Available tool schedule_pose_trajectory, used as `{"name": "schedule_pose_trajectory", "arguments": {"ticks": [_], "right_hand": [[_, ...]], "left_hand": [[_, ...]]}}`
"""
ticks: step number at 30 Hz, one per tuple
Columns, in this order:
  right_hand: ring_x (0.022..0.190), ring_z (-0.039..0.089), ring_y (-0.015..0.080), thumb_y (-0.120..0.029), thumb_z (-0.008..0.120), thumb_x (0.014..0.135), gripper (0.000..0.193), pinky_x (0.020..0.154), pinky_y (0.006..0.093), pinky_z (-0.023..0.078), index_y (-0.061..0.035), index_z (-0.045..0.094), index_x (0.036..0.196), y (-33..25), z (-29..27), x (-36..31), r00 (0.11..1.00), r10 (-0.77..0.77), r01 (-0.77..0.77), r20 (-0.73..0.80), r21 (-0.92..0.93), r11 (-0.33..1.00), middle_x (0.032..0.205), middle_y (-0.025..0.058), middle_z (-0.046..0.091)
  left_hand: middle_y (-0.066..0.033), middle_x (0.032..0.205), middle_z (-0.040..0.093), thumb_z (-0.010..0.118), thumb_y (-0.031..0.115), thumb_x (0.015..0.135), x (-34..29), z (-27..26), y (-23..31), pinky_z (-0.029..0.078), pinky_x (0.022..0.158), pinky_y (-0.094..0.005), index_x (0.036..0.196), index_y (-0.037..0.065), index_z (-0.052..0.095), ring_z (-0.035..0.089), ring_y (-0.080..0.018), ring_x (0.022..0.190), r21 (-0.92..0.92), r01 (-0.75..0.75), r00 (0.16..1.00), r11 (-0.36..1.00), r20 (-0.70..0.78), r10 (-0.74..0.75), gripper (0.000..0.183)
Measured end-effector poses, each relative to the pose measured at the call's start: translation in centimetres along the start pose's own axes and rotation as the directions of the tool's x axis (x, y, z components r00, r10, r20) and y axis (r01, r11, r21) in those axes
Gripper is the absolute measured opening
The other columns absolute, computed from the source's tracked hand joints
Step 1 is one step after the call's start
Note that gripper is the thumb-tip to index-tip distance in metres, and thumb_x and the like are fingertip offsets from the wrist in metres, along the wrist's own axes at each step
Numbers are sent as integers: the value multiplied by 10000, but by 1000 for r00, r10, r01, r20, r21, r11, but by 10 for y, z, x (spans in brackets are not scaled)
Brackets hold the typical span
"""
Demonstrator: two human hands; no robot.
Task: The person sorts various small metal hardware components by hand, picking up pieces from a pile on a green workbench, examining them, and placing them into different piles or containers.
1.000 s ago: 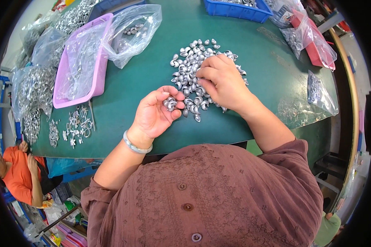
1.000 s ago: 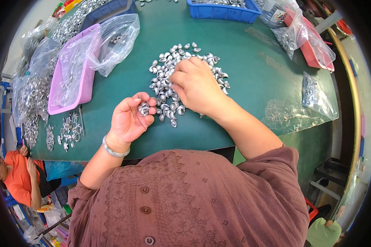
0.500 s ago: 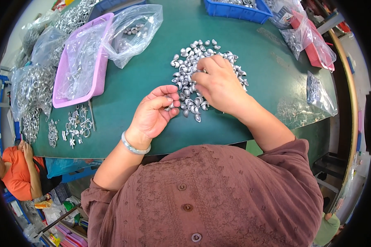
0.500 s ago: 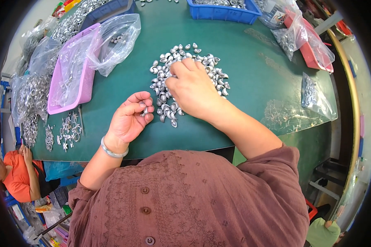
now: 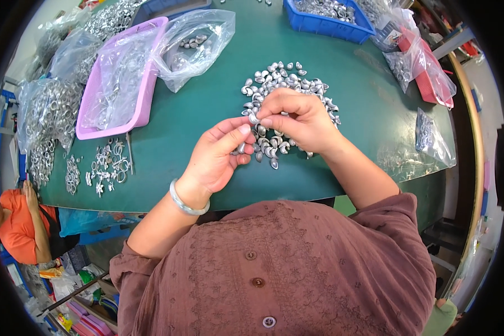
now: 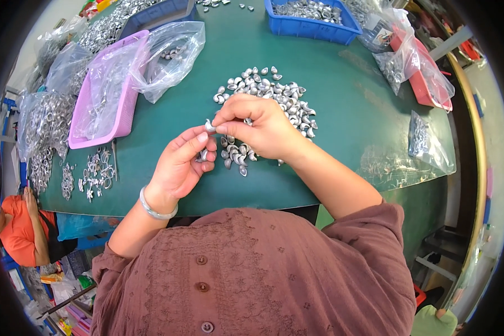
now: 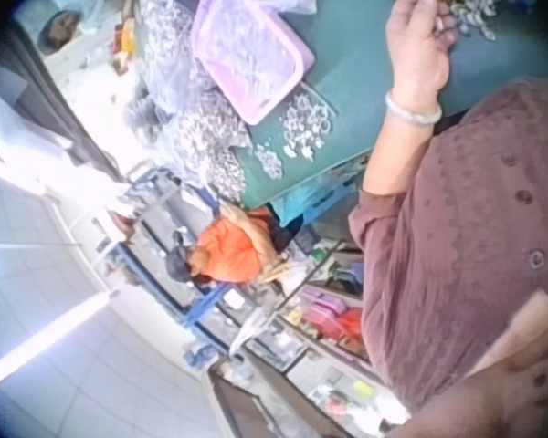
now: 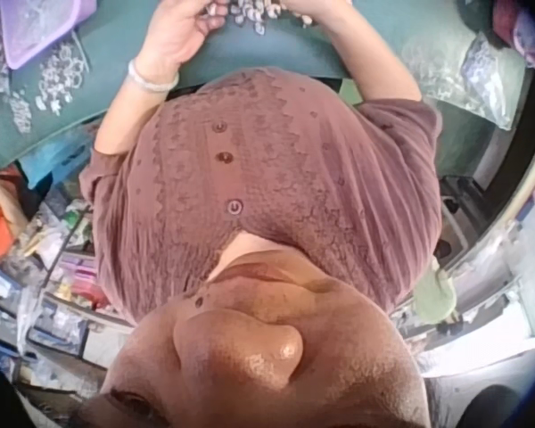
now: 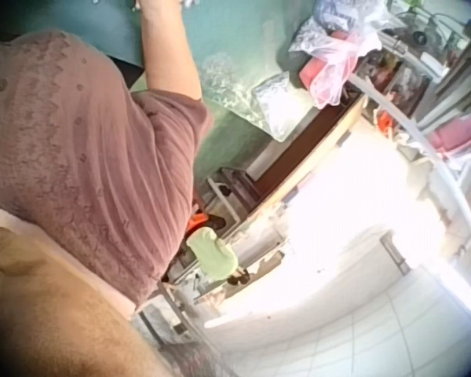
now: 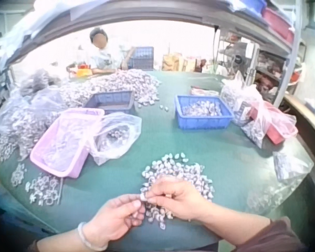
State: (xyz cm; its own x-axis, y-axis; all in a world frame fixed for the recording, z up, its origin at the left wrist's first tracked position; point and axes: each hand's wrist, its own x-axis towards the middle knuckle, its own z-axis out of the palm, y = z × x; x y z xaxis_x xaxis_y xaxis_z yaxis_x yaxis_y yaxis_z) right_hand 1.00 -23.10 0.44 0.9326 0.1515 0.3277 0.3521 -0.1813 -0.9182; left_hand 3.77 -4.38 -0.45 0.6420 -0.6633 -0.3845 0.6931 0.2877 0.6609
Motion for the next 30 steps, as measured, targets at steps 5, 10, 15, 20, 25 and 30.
{"name": "schedule_pose_trajectory", "arguments": {"ticks": [5, 10, 15, 20, 25, 30], "right_hand": [[701, 541, 147, -16, 631, 730, 65, 631, 257, 426, -36, 624, 791, 3, 1, -4, 983, -184, 184, -17, 20, 983, 751, 39, 578], [710, 545, 151, -18, 618, 742, 74, 639, 262, 429, -35, 621, 814, -1, 4, -6, 981, -191, 192, 8, -38, 981, 769, 45, 578], [732, 549, 139, -31, 590, 772, 73, 655, 255, 430, -17, 614, 840, 4, 4, -8, 998, -38, 33, 56, 100, 994, 776, 42, 580], [750, 550, 115, -45, 593, 780, 89, 683, 246, 438, -5, 615, 856, 4, 5, -9, 995, 38, -55, 94, 185, 981, 789, 33, 586], [771, 556, 100, -53, 601, 782, 103, 704, 235, 446, 0, 616, 868, 8, 5, -11, 989, 106, -131, 106, 262, 956, 814, 28, 601], [774, 559, 88, -59, 607, 783, 110, 711, 230, 450, 6, 616, 871, 8, 6, -12, 977, 173, -207, 127, 350, 913, 827, 32, 617]], "left_hand": [[-1, 742, 554, 602, 121, 810, -7, 14, 2, 411, 518, -192, 954, 48, 560, 509, -69, 601, 151, -158, 987, 976, 31, 155, 166], [1, 707, 547, 586, 149, 824, -7, 14, 6, 394, 491, -187, 886, 54, 565, 498, -65, 590, 337, -200, 976, 920, -10, 216, 116], [0, 665, 512, 557, 234, 843, -3, 12, 8, 352, 457, -180, 787, 69, 538, 456, -68, 556, 29, 34, 998, 999, -45, -32, 175], [1, 624, 522, 530, 270, 854, -1, 10, 3, 346, 441, -183, 764, 81, 554, 464, -78, 538, -66, 123, 992, 990, -35, -125, 211], [-3, 606, 517, 526, 279, 856, 0, 9, 1, 345, 427, -185, 750, 87, 555, 466, -85, 516, -97, 147, 987, 984, -48, -153, 222], [-1, 601, 513, 531, 277, 854, 0, 11, 1, 347, 426, -185, 745, 88, 553, 464, -84, 513, -91, 145, 986, 985, -70, -151, 220]]}}
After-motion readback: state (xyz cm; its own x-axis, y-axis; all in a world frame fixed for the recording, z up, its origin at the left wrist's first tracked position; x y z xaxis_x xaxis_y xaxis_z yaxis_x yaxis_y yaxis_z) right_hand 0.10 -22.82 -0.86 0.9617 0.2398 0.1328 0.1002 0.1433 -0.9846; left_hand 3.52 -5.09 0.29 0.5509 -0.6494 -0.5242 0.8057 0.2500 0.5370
